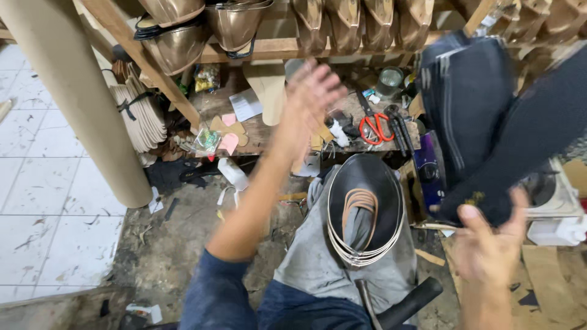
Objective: The person assembles a shoe by placing a wooden shoe last into a shoe upper, then uses a curved metal tool to press and secure the upper around the last. The person handles multiple shoe uppers and lasts, repeatedly inserting the last and pressing the edges with the tool.
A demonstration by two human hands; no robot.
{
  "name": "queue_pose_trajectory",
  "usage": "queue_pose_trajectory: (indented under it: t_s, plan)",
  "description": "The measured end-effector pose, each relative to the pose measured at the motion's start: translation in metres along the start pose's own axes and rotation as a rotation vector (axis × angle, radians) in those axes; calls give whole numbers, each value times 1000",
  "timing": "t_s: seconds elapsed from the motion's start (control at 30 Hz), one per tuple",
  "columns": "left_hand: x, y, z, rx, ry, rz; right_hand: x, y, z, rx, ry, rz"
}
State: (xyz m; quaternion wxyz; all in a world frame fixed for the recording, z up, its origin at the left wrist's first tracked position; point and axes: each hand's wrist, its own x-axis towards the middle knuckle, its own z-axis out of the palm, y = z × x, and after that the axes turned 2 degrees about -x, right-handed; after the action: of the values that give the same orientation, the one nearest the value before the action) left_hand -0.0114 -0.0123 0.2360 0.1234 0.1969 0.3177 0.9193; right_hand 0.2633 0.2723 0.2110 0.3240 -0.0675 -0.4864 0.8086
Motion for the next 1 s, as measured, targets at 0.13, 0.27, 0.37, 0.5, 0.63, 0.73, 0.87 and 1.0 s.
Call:
queue_pose_trajectory:
  t_s: [0.13,0.27,0.37,0.5,0.63,0.73,0.87,1.0]
  plan:
    - [-117,-97,28,39,-230,-227,-37,42,40,67,-99,313]
    - [-142,-110,42,-201,233,-54,-39,15,91,-393,-378,331]
    - [-158,-97,51,-36,304,-73,-44,-2,107,-946,-497,-288]
    - [-184,-92,52,157,249,-91,-61,-9,116,-833,-533,-62]
    - [-191,-88,42,27,233,-68,-68,-17,124,-605,-522,77]
    - [-186,-85,41,5,335,-138,-65,-27,126,-548,-460,34]
    - [-183,-88,52,-37,258,-116,-64,-32,129,-759,-412,-136]
    - [-181,-86,58,85,245,-111,-63,-29,135,-993,-463,-212]
